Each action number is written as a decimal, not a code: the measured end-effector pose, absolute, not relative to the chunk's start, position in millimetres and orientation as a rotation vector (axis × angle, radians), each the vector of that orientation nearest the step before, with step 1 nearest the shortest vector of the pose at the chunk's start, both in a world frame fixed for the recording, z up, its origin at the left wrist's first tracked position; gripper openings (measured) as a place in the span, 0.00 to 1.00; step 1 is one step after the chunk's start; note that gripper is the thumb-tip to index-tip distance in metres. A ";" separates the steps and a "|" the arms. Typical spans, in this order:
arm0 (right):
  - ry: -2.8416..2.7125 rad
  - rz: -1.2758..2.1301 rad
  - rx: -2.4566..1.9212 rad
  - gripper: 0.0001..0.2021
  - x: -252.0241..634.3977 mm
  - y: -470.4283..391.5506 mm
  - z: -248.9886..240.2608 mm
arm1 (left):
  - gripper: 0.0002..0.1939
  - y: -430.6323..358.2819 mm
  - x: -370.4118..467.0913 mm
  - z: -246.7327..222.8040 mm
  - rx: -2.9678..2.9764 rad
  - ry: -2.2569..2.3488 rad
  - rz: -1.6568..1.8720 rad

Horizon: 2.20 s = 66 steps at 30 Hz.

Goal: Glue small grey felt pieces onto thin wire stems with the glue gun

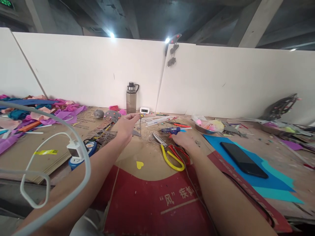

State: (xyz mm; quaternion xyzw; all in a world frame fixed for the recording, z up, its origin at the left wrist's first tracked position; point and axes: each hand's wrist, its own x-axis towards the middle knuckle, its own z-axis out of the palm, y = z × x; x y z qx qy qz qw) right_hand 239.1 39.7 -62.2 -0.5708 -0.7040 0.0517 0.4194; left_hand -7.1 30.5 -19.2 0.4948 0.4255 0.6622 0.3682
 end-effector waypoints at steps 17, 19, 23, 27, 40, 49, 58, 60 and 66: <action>-1.421 0.783 -0.807 0.11 141.0 -5.7 -34.1 | 0.04 5.0 12.3 -14.3 1.739 1.156 1.747; -1.442 0.666 -0.859 0.06 143.7 -6.8 -30.4 | 0.04 6.4 13.7 -15.2 1.665 1.126 1.703; -1.434 0.562 -0.937 0.05 144.9 -8.5 -25.9 | 0.03 7.2 17.0 -15.7 1.569 1.039 1.659; -1.449 0.492 -1.008 0.06 145.1 -8.8 -26.2 | 0.02 6.1 20.1 -15.5 1.509 0.939 1.642; -1.481 0.393 -1.089 0.07 145.9 -12.2 -24.0 | 0.03 8.0 21.2 -20.2 1.461 0.916 1.582; -1.447 0.386 -1.109 0.05 146.0 -11.3 -22.8 | 0.04 4.0 23.1 -17.3 1.416 0.869 1.548; -1.386 0.635 -0.970 0.08 151.4 -6.3 -24.3 | 0.06 3.2 22.5 -14.5 1.301 0.674 1.439; -1.352 0.733 -0.944 0.09 153.1 -3.2 -25.1 | 0.06 5.4 20.8 -15.5 1.288 0.637 1.394; -1.296 0.730 -1.032 0.07 162.1 0.2 -25.3 | 0.09 8.1 16.4 -14.8 1.315 0.688 1.213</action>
